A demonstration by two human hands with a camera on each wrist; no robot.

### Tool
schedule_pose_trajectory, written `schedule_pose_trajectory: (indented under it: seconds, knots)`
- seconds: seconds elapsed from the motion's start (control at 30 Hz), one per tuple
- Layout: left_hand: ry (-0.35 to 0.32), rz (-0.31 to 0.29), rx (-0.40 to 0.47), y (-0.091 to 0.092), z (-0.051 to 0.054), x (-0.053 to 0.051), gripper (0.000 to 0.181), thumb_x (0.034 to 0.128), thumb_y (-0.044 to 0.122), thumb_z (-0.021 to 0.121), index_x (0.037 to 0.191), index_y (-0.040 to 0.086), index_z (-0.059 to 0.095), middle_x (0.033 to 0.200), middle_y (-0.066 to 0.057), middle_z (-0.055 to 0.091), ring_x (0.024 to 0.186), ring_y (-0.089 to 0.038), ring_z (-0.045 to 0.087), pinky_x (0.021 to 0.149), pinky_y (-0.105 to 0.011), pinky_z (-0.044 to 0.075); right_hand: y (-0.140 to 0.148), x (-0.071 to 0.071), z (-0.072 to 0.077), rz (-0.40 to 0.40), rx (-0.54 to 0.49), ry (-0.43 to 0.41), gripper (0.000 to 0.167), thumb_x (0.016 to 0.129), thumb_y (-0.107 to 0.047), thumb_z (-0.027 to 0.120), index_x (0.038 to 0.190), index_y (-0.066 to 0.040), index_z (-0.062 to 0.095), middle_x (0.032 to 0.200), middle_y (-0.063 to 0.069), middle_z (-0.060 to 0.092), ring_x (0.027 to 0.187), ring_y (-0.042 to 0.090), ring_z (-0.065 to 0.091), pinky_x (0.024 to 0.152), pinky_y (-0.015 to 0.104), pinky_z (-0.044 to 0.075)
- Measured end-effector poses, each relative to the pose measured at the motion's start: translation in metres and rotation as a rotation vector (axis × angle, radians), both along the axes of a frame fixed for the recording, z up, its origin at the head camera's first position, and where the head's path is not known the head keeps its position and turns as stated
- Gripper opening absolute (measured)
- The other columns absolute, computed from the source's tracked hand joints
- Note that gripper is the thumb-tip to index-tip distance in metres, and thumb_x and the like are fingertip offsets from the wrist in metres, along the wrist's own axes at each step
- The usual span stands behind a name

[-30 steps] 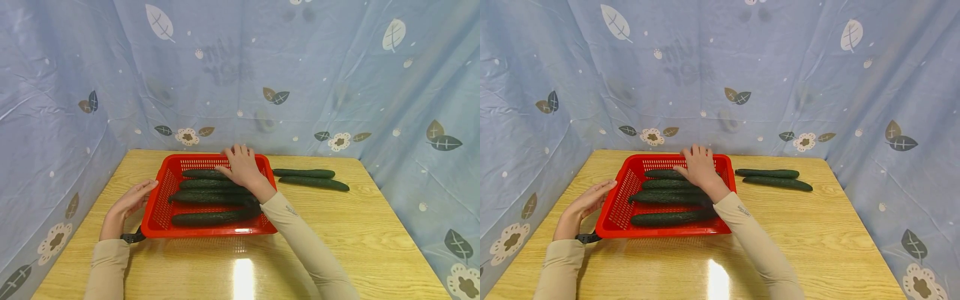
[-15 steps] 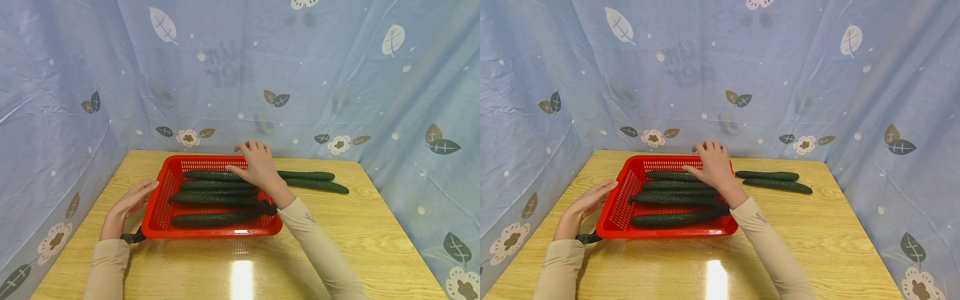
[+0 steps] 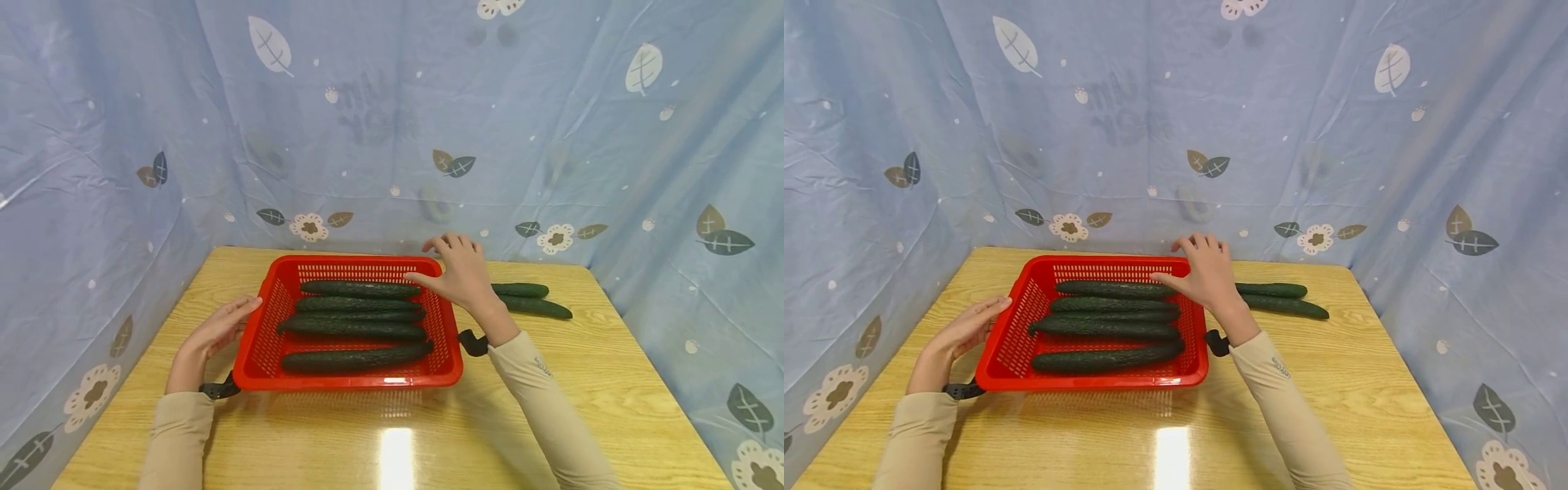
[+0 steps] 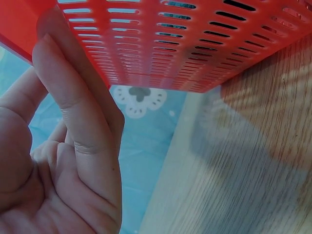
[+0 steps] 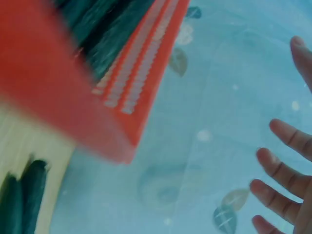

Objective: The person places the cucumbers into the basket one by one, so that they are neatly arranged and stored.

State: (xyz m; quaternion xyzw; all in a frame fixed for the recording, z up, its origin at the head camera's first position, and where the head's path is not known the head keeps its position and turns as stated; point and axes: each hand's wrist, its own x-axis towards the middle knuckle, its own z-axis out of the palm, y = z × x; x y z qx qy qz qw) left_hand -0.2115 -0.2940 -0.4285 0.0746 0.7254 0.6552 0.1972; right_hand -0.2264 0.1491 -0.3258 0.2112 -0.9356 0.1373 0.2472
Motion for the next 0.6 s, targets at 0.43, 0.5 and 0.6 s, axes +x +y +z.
schedule_pose_trajectory:
  seconds: [0.43, 0.5, 0.6]
  knots:
    - [0.005, -0.003, 0.003, 0.0, -0.003, 0.0, 0.024, 0.1012, 0.032, 0.037, 0.102, 0.011, 0.049, 0.092, 0.003, 0.065, 0.085, -0.016, 0.065, 0.074, -0.033, 0.054, 0.057, -0.008, -0.039, -0.07, -0.054, 0.147, 0.055, 0.063, -0.059, 0.075, 0.095, -0.017, 0.061, 0.09, 0.006, 0.056, 0.084, 0.029, 0.05, 0.074, 0.046, 0.034]
    - [0.008, -0.004, -0.002, 0.0, -0.002, 0.0, 0.025, 0.1012, 0.032, 0.037, 0.104, 0.011, 0.049, 0.093, 0.003, 0.065, 0.086, -0.016, 0.065, 0.075, -0.034, 0.054, 0.065, -0.009, -0.044, -0.086, -0.062, 0.144, 0.055, 0.063, -0.058, 0.076, 0.096, -0.017, 0.061, 0.091, 0.006, 0.055, 0.083, 0.029, 0.049, 0.073, 0.046, 0.033]
    - [0.011, -0.008, -0.008, 0.0, -0.001, 0.0, 0.026, 0.1011, 0.033, 0.037, 0.105, 0.011, 0.049, 0.094, 0.003, 0.065, 0.087, -0.016, 0.065, 0.075, -0.034, 0.054, 0.078, -0.011, -0.053, -0.112, -0.066, 0.123, 0.057, 0.063, -0.058, 0.076, 0.099, -0.016, 0.061, 0.092, 0.007, 0.053, 0.084, 0.031, 0.049, 0.073, 0.046, 0.033]
